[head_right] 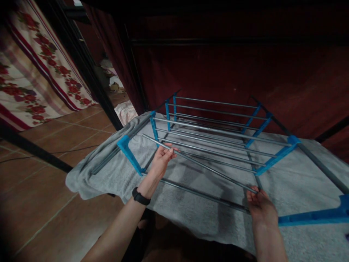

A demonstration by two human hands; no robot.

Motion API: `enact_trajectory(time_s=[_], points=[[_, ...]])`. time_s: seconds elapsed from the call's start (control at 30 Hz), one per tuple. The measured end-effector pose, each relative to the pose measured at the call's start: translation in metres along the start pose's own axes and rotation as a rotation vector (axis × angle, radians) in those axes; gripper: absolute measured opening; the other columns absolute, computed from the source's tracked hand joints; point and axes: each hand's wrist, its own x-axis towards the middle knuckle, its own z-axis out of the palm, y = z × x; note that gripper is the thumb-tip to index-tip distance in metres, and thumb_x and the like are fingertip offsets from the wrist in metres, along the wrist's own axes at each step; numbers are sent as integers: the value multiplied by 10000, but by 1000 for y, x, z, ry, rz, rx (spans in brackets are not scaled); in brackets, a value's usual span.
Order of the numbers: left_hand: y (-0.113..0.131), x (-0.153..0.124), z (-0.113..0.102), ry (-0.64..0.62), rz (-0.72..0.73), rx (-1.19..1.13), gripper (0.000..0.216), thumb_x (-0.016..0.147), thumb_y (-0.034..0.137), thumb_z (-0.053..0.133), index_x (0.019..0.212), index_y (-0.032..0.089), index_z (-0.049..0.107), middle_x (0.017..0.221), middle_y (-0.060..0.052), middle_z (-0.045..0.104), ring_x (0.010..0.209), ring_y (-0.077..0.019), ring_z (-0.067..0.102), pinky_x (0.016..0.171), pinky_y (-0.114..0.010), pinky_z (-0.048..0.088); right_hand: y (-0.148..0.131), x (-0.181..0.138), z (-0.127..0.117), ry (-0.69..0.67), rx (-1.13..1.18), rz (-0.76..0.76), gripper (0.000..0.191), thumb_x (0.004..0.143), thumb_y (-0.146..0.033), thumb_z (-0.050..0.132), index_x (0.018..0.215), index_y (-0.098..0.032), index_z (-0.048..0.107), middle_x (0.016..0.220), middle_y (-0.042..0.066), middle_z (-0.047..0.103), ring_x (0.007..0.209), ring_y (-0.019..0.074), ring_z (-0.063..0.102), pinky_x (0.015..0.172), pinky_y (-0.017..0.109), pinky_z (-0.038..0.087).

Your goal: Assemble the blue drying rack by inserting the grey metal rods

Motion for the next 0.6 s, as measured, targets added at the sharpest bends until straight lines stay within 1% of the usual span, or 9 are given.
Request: enact_trajectory(time_s=[0.07,0.2,0.4,0.5,0.6], points=[[1,1,6,-8,9,6,397,754,382,814,1044,216,601,898,-30,739,836,-162,694,745,-278,512,-1,0,1,0,-1,0,394,639,87,400,864,-219,507,894,-24,588,739,60,642,697,210,596],[1,6,16,-4,17,-4,378,751,373,818,1031,206,628,894,-39,739,828,-170,689,731,-279,507,-3,4,0,-3,4,36,347,680,72,392,831,-214,520,860,-23,562,692,55,620,663,191,587],[-1,15,27,-10,28,-39,336,764,378,808,1007,191,668,877,-46,745,794,-167,688,724,-279,508,-1,13,-5,-37,-61,32,316,726,23,420,834,-234,566,864,-11,573,695,80,634,619,208,592],[2,16,31,-7,26,-46,304,776,389,798,971,178,699,865,-55,746,800,-168,689,725,-276,513,0,8,0,-41,-60,69,276,760,0,445,818,-236,577,867,-7,577,687,80,636,599,204,589],[7,16,33,-6,14,-58,284,786,404,788,927,169,718,861,-63,747,798,-167,690,722,-274,523,0,-5,11,-27,-68,108,239,782,-24,464,818,-234,572,881,-5,599,697,76,641,614,197,590]])
